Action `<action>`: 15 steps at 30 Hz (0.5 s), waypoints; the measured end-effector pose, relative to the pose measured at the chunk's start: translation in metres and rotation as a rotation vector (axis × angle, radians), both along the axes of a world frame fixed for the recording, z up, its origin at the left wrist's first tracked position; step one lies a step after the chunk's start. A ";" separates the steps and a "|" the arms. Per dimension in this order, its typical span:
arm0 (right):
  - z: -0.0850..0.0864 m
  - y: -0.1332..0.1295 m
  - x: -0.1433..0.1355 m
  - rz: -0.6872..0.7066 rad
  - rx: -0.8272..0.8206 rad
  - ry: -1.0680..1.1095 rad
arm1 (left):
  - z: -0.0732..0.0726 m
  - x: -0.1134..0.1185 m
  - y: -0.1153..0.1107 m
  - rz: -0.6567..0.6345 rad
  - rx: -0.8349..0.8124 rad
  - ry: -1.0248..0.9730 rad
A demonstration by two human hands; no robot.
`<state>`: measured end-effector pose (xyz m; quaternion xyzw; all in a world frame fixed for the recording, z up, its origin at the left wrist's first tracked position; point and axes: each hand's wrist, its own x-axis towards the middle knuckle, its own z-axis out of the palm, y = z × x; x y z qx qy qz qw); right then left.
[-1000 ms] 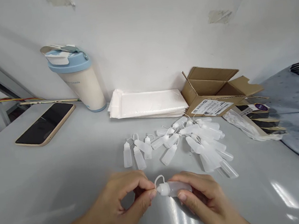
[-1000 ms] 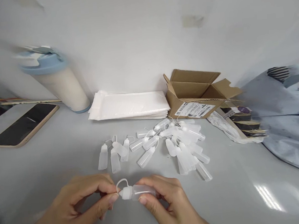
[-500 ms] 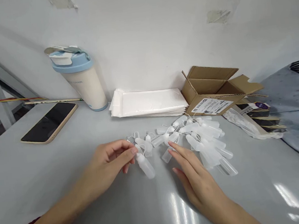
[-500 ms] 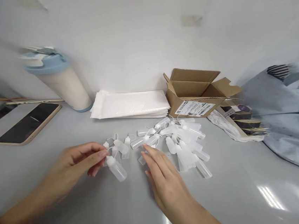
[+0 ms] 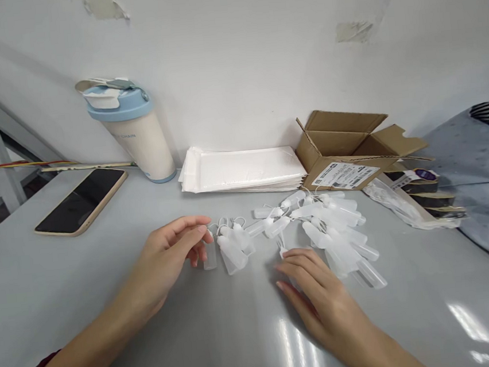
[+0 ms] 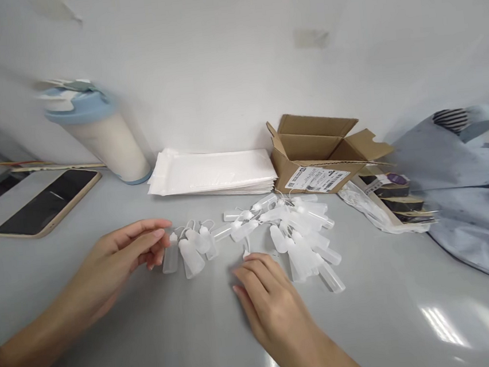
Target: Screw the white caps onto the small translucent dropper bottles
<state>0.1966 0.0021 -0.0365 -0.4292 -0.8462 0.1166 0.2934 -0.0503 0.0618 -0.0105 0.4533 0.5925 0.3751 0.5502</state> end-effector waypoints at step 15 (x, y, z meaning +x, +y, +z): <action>0.002 -0.004 0.006 -0.290 -0.311 0.040 | 0.007 0.008 -0.021 -0.164 0.160 0.251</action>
